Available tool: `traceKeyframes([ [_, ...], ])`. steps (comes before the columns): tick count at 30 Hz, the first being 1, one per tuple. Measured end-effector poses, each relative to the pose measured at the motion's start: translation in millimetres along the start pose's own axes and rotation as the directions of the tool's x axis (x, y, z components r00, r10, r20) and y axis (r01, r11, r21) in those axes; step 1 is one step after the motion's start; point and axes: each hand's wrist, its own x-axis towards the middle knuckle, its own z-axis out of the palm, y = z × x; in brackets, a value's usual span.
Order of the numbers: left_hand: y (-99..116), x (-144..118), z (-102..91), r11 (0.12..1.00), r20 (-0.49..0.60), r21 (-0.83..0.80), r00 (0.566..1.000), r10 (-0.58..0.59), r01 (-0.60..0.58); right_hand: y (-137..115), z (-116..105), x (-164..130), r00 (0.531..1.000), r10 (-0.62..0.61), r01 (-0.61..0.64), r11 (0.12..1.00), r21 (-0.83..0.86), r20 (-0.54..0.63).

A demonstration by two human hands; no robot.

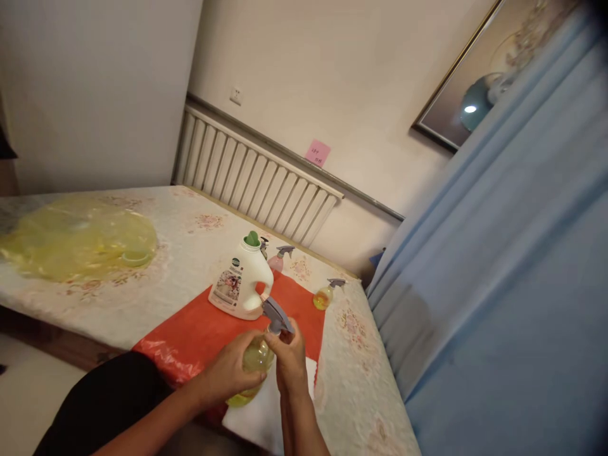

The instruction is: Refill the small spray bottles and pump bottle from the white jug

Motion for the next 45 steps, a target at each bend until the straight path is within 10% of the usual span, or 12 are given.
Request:
traceKeyframes([
  [23,34.2,-42.3,25.4,0.905,0.352,-0.400,0.936,0.003,0.147,-44.5,-35.0,-54.9,0.958,0.123,-0.224,0.885,0.408,0.259],
  [45,38.0,-45.6,34.6,0.900,0.341,-0.385,0.938,-0.070,0.207,-39.8,-34.5,-67.4,0.977,0.139,-0.204,0.831,0.518,0.162],
])
